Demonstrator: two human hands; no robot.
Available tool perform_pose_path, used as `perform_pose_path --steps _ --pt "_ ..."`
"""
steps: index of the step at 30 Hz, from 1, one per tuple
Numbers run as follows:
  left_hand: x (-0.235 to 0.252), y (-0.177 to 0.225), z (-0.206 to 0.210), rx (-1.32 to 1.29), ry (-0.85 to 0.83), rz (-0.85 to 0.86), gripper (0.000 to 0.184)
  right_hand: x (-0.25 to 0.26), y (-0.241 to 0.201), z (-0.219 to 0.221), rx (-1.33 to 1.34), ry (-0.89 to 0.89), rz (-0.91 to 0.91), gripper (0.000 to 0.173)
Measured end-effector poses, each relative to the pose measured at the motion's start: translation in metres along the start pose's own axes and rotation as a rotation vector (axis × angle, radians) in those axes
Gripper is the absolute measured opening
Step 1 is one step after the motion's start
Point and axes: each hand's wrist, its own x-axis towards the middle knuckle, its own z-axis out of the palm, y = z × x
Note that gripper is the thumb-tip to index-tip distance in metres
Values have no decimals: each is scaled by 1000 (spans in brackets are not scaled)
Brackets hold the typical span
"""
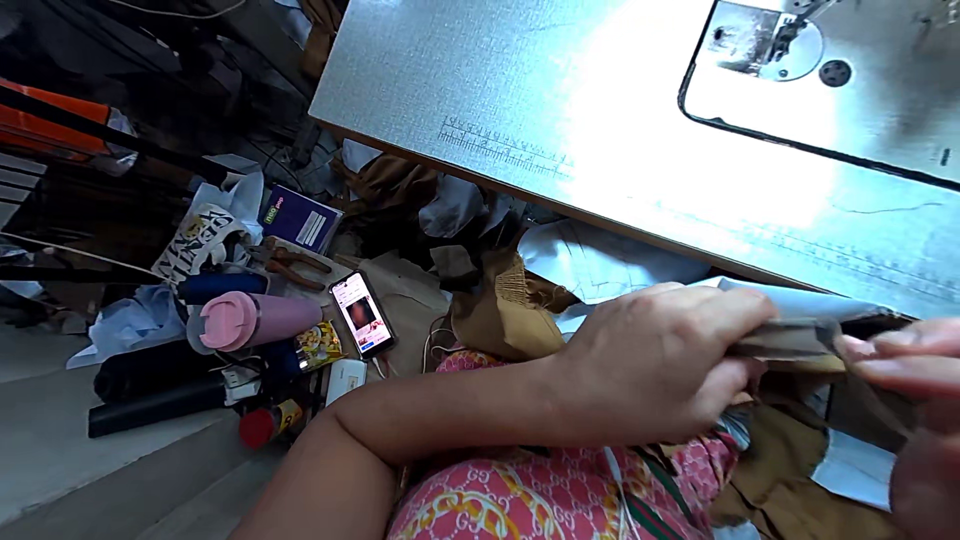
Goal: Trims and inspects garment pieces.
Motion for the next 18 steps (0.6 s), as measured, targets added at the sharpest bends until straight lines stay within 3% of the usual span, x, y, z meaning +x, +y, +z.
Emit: perform_pose_path --steps 5,11,15,18 --pt "1 2 3 40 -9 -22 17 0 -7 22 -128 53 133 48" --pt "0 3 5 30 -8 -35 35 4 -13 25 -97 157 187 26" --pt "-2 0 9 26 16 -12 50 5 -12 25 -70 158 212 24" --pt "-2 -5 10 13 30 12 51 7 -12 26 -7 122 236 23"
